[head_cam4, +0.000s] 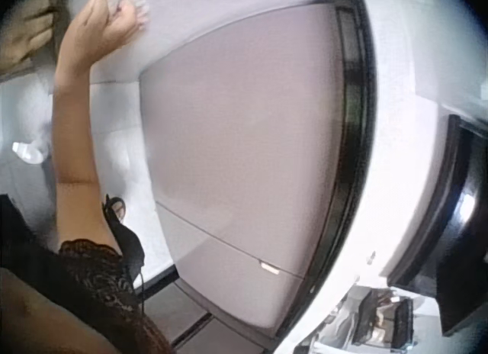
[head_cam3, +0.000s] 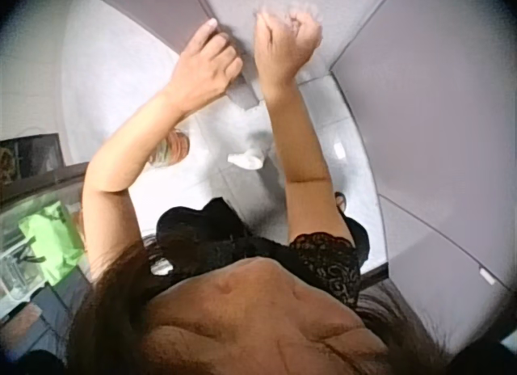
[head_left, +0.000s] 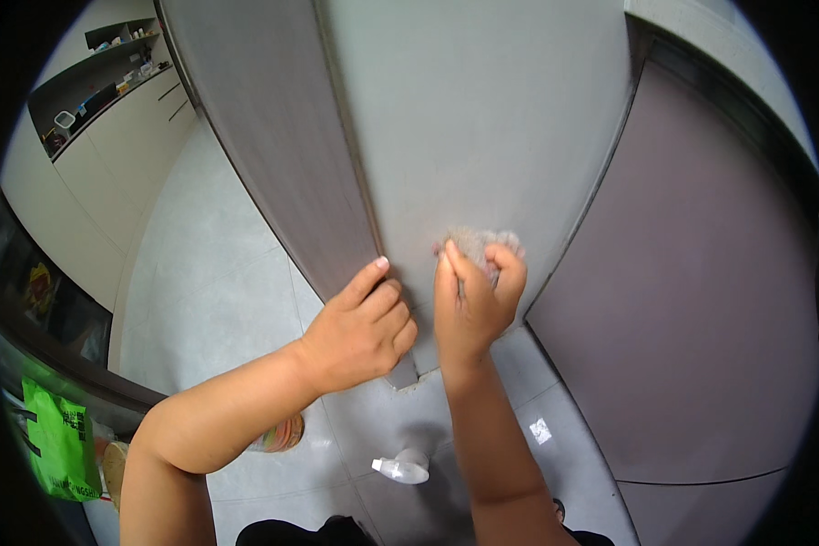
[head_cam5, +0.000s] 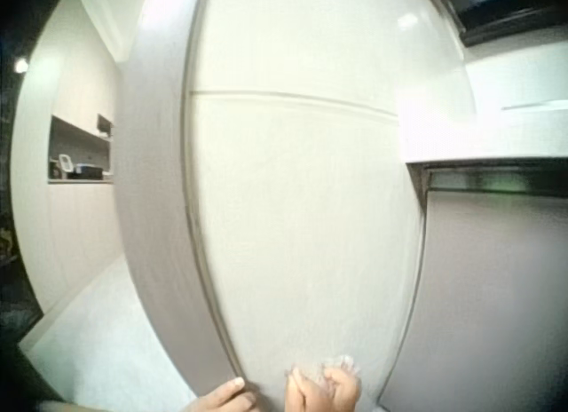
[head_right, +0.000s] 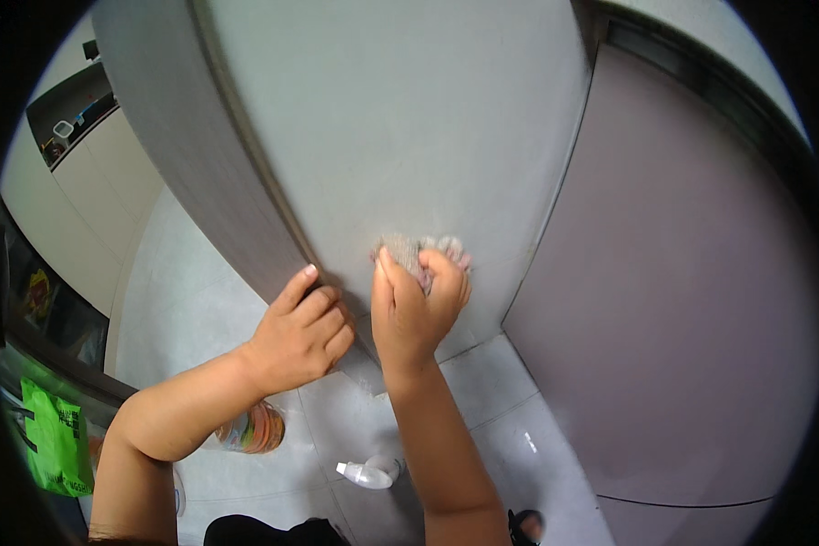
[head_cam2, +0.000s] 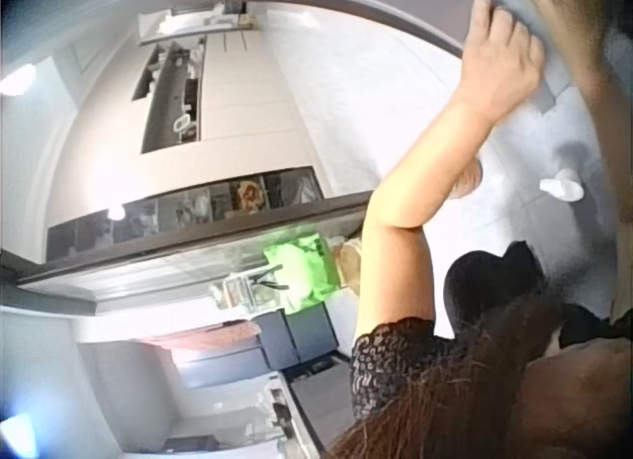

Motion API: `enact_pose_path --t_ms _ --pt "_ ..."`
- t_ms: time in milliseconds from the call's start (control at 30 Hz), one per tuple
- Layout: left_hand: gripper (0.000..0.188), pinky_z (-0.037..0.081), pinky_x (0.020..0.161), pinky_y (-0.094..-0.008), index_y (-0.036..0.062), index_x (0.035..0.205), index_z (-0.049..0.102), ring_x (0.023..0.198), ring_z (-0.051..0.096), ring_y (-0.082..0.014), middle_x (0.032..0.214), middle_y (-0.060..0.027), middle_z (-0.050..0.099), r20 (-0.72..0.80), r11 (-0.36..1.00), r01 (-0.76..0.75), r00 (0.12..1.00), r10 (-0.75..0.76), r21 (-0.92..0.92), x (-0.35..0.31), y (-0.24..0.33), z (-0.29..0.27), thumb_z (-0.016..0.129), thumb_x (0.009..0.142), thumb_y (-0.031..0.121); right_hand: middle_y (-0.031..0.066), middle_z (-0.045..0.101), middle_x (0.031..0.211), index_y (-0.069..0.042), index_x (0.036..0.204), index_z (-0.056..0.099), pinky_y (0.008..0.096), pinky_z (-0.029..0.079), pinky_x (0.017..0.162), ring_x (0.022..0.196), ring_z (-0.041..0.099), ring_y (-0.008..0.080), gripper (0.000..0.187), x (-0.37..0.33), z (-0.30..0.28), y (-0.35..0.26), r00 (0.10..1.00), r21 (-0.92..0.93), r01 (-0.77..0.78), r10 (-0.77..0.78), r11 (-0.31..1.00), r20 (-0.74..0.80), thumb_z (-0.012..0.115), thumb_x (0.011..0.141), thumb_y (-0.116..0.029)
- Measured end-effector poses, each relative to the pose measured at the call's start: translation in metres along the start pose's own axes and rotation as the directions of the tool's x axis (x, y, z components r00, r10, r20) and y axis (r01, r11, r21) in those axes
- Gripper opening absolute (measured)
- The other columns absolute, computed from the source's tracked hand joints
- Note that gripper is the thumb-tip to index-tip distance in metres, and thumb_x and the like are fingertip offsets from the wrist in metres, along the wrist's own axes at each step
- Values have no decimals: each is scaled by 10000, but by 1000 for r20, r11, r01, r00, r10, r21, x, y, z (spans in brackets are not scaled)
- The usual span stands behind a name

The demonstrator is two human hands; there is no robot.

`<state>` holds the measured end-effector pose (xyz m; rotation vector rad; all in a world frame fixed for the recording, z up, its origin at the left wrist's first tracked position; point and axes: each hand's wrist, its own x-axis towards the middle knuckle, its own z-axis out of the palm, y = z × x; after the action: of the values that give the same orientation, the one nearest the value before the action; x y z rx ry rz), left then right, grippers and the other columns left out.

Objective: The person wipes a vertical wall surface with a cloth, moving from upper sections down to the baseboard and corner. They repeatedly rub the wall and the junction with the floor, occasionally folding the cloth to use a clean side.

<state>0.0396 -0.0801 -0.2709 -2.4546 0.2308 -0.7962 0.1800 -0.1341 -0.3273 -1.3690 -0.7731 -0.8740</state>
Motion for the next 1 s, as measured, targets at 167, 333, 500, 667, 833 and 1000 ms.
enact_pose_path --t_ms 167,333,500,667,833,1000 --pt "48 381 1112 -517 71 727 598 962 579 -258 778 -59 571 52 1000 14 999 -15 23 2 2 -3 616 706 111 63 556 1043 -166 907 761 419 427 913 930 557 251 177 39 8 -4 995 44 -57 61 997 -84 811 762 -78" --pt "117 359 1101 -531 66 835 629 1040 592 -252 928 -68 629 162 999 -37 986 31 35 -6 5 -8 616 740 132 67 560 1037 -133 904 762 486 404 1006 943 558 267 156 30 3 0 999 16 -43 43 999 -29 812 767 -80" --pt "132 364 1090 -552 59 844 653 1147 582 -271 1071 -90 674 107 998 -34 994 28 57 0 -9 -25 618 748 142 60 567 988 -157 897 762 477 410 965 928 552 272 163 -33 -3 2 999 90 51 -52 995 4 812 761 -85" --pt "113 287 1117 -587 93 870 678 1186 592 -228 1195 -65 671 -15 982 43 999 -41 186 -10 -14 -33 612 799 152 44 568 993 -175 914 757 434 417 872 922 555 259 195 -10 -9 -9 992 126 99 -109 987 70 816 746 -94" --pt "72 250 1119 -619 111 829 668 1165 605 -212 1184 -64 679 2 982 62 998 -63 177 0 -16 -35 615 806 154 41 578 1010 -196 884 747 452 407 899 911 556 261 156 115 11 -42 964 160 265 -255 951 -78 796 761 -114" --pt "93 258 1092 -620 110 842 686 1158 564 -220 1072 -38 674 -31 976 93 996 -89 195 2 -14 -28 636 774 149 33 567 1048 -216 962 760 444 393 908 969 543 254 201 49 5 -30 965 67 243 -248 968 89 777 782 -127"
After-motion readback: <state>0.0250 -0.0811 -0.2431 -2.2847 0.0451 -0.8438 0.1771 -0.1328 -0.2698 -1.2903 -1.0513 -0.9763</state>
